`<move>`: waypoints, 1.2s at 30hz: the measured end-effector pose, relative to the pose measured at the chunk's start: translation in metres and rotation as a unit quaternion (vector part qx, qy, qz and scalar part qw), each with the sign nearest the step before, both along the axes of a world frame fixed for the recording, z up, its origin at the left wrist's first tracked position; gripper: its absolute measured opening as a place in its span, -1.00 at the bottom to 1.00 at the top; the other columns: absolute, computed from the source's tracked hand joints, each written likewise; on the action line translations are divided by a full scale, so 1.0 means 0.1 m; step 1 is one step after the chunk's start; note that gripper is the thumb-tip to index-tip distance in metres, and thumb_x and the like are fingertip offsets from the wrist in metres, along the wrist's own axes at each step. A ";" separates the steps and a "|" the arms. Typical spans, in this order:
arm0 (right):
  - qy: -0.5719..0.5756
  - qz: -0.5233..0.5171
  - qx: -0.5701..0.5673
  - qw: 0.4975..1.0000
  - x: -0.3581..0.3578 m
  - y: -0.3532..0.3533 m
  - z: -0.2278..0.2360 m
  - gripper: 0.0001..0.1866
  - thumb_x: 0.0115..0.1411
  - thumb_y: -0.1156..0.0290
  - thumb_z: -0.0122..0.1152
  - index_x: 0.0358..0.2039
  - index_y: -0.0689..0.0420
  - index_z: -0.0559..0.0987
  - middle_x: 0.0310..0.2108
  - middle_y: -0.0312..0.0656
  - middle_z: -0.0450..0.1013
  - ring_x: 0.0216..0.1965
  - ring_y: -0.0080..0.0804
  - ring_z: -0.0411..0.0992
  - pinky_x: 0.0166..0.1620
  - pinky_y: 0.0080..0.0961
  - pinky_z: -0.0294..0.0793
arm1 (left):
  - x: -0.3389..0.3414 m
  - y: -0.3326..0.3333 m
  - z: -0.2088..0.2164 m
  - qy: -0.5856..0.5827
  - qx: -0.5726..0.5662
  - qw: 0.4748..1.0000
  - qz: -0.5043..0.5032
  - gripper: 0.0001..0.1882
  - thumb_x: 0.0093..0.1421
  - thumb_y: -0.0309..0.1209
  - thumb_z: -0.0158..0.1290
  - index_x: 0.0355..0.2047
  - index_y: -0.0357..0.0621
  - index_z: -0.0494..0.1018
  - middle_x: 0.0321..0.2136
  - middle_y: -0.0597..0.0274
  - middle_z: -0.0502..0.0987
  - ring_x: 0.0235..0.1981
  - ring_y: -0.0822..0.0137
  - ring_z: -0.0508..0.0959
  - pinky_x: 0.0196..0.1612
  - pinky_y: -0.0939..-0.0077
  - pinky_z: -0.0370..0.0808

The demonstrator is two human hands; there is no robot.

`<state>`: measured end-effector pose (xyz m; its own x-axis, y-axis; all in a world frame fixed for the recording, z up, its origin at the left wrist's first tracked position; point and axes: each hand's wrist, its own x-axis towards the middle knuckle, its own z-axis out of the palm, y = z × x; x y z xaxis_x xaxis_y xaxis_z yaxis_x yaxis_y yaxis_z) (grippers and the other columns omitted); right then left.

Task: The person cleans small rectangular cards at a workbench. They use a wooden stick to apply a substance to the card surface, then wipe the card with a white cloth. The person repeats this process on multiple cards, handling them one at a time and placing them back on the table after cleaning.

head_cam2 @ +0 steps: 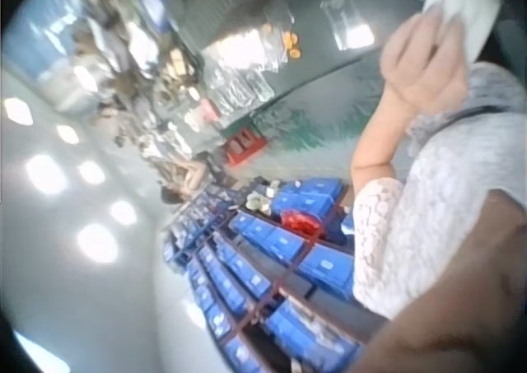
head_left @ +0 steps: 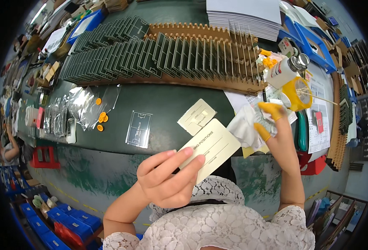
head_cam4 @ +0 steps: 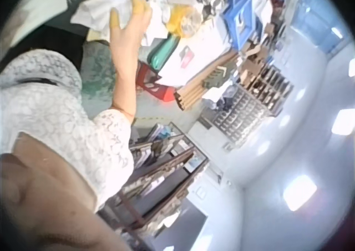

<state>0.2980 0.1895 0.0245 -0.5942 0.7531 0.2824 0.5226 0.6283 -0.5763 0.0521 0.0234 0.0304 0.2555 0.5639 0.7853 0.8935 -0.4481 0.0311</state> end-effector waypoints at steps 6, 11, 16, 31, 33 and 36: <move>0.290 0.078 -0.361 0.883 -0.07 -0.10 0.24 -0.50 0.25 0.42 0.17 0.18 0.23 0.33 -0.01 -0.11 0.43 -0.10 -0.40 0.47 -0.04 -0.51 0.37 | 0.02 0.02 -0.03 0.066 0.010 0.997 -0.032 -0.84 0.11 -0.37 0.01 -0.51 0.09 0.22 -0.22 0.45 0.64 -0.09 0.39 0.51 0.01 0.49 0.36; 0.331 0.135 -0.507 0.785 -0.27 -0.14 0.28 -0.53 0.38 0.31 -0.02 0.23 0.25 0.27 0.01 -0.05 0.42 -0.12 -0.38 0.50 -0.07 -0.53 0.41 | 0.01 0.01 -0.01 0.095 0.013 0.994 -0.045 -0.86 0.12 -0.31 -0.03 -0.53 0.14 0.24 -0.19 0.50 0.63 -0.08 0.42 0.47 0.03 0.51 0.33; 0.325 0.128 -0.533 0.770 -0.33 -0.14 0.23 -0.49 0.35 0.35 0.04 0.25 0.23 0.23 0.02 -0.08 0.38 -0.11 -0.43 0.48 -0.06 -0.55 0.43 | 0.00 0.01 -0.07 0.085 0.026 0.995 -0.048 -0.86 0.11 -0.30 -0.04 -0.55 0.16 0.24 -0.18 0.50 0.62 -0.09 0.44 0.47 0.01 0.51 0.35; 0.273 0.134 -0.436 0.847 -0.51 -0.31 0.37 -0.25 0.12 0.66 0.22 0.31 0.17 0.14 0.12 -0.15 0.27 -0.22 -0.60 0.32 -0.01 -0.56 0.34 | -0.19 0.14 -0.24 -0.140 -0.064 0.982 0.105 -0.59 0.05 -0.61 0.14 -0.06 -0.15 0.39 -0.02 0.10 0.47 -0.07 0.16 0.49 -0.05 0.40 0.47; 0.274 0.116 -0.440 0.847 -0.51 -0.30 0.36 -0.27 0.13 0.66 0.22 0.30 0.17 0.16 0.12 -0.14 0.27 -0.19 -0.58 0.34 0.00 -0.57 0.35 | -0.19 0.11 -0.23 -0.280 -0.112 0.945 0.126 -0.56 0.07 -0.67 0.12 -0.01 -0.21 0.37 -0.02 0.03 0.44 -0.07 0.18 0.50 -0.04 0.40 0.47; 0.294 0.096 -0.447 0.840 -0.55 -0.28 0.31 -0.29 0.14 0.67 0.20 0.29 0.17 0.18 0.12 -0.14 0.27 -0.13 -0.55 0.36 0.03 -0.56 0.36 | -0.08 -0.02 -0.16 -0.571 -0.215 0.791 0.050 -0.67 0.18 -0.65 0.07 -0.04 -0.29 0.32 -0.04 0.01 0.43 -0.03 0.29 0.48 0.03 0.39 0.45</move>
<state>0.2434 0.1611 0.0558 -0.6847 0.7267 -0.0568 -0.0789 -0.1513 -0.9853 0.0441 0.0212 0.0146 -0.5453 0.8135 0.2021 0.2030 -0.1058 0.9735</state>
